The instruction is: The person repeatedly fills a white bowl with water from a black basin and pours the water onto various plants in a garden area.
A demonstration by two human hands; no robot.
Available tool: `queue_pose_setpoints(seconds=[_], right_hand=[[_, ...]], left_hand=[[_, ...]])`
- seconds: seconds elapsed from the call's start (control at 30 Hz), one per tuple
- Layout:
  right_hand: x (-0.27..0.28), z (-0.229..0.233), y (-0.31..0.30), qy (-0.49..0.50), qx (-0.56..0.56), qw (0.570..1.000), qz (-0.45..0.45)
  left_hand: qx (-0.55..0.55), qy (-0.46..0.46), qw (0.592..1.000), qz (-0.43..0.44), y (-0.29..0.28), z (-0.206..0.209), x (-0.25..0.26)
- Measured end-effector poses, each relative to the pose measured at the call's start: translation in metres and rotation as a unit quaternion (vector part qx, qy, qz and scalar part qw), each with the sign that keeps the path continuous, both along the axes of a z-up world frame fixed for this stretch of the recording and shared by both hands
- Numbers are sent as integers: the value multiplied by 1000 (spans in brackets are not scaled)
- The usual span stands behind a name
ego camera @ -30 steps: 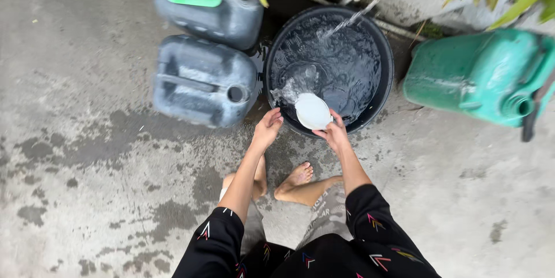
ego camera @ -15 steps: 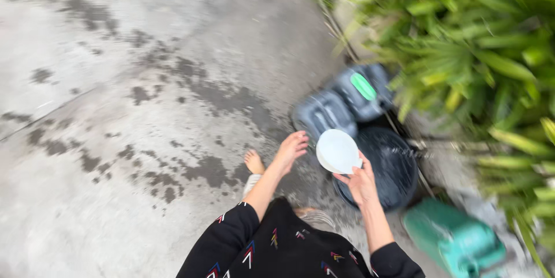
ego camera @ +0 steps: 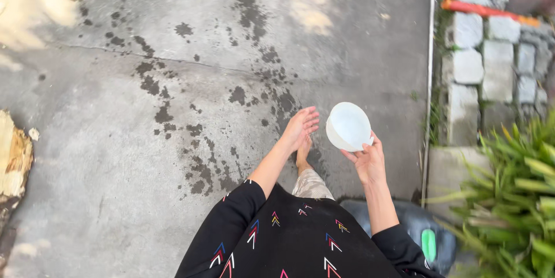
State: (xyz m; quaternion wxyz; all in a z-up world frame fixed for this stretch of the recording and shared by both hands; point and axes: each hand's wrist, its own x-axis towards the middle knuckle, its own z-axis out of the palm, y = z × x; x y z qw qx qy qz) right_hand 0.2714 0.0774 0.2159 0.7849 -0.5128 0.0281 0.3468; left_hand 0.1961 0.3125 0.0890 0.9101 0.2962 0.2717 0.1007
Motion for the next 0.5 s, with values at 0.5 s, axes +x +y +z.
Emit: queue_pose_setpoints(seconds=[0.5], right_hand=[[307, 17, 534, -4, -8, 972, 233]], left_hand=[[-49, 20, 962, 266, 463, -45, 146]])
